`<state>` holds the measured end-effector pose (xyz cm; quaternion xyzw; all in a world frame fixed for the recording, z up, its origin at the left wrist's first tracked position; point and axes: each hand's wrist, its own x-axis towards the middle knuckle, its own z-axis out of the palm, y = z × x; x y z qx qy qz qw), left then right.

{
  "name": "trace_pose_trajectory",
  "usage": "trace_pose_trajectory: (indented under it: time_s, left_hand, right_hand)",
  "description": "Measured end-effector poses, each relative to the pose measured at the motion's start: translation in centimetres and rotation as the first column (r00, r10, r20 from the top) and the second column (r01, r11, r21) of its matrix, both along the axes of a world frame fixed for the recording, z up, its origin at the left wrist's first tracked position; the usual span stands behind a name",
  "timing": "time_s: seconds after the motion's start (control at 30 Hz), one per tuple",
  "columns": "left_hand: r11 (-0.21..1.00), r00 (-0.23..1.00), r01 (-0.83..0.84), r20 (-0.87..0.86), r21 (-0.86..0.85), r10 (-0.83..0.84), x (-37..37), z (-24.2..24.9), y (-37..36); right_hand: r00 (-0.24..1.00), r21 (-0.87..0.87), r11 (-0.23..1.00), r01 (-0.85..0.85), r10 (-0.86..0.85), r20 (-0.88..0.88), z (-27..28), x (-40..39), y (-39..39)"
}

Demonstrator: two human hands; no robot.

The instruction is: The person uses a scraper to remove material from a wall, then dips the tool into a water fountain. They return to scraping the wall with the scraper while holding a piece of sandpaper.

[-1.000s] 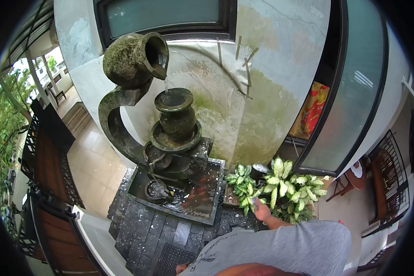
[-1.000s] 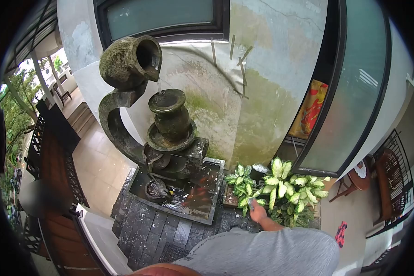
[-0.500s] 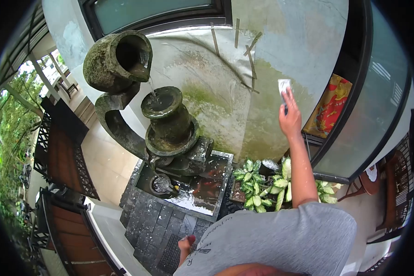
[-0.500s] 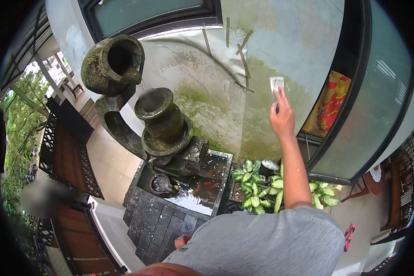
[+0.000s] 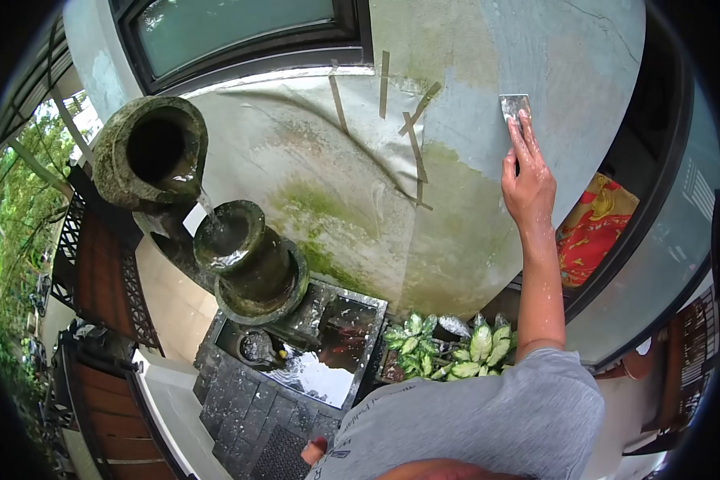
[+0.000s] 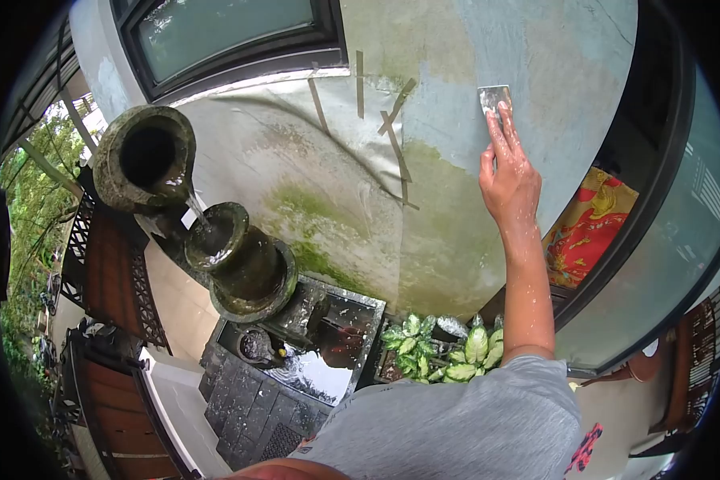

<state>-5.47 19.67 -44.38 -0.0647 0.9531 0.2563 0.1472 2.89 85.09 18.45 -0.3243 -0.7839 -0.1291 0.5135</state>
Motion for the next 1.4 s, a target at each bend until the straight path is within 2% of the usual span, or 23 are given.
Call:
trace_pose_trajectory:
  time_s: [0.27,0.63,0.73,0.83,0.97,1.07,1.17,1.4]
  left_hand:
    - [0.978,0.978,-0.209,0.028,0.01,0.208,1.4,0.9,-1.1]
    - [0.873,0.875,-0.483,0.066,0.065,0.479,-2.7,2.7,1.5]
    - [0.89,0.886,-0.45,0.16,0.071,0.435,-4.0,2.5,1.4]
    - [0.934,0.932,-0.352,0.113,0.051,0.345,-4.5,2.9,1.2]
    - [0.882,0.88,-0.467,0.134,0.066,0.456,-4.1,3.3,1.4]
    - [0.911,0.907,-0.411,0.12,0.045,0.403,-3.9,3.4,0.3]
    - [0.942,0.938,-0.335,0.102,0.026,0.331,-4.7,3.2,-0.6]
    - [0.984,0.979,-0.18,0.1,-0.004,0.179,-3.8,2.9,-0.8]
  right_hand:
    - [0.999,-0.026,0.999,0.044,-0.043,0.033,0.4,-1.0,0.1]
    - [0.998,0.0,0.999,0.055,-0.055,0.043,0.1,-1.6,0.0]
    - [0.996,-0.011,0.998,0.055,-0.054,0.065,1.6,-2.3,0.1]
    - [0.994,0.005,0.998,0.063,-0.063,0.085,1.6,-2.1,0.1]
    - [0.99,0.028,0.995,0.099,-0.101,0.094,-0.5,-1.6,0.3]
    - [0.99,0.068,0.993,0.096,-0.102,0.093,-1.0,-1.5,0.1]
    - [0.989,-0.044,0.993,0.112,-0.108,0.097,0.7,-2.3,-0.4]
    - [0.989,-0.003,0.995,0.101,-0.1,0.105,0.4,-1.5,-0.7]
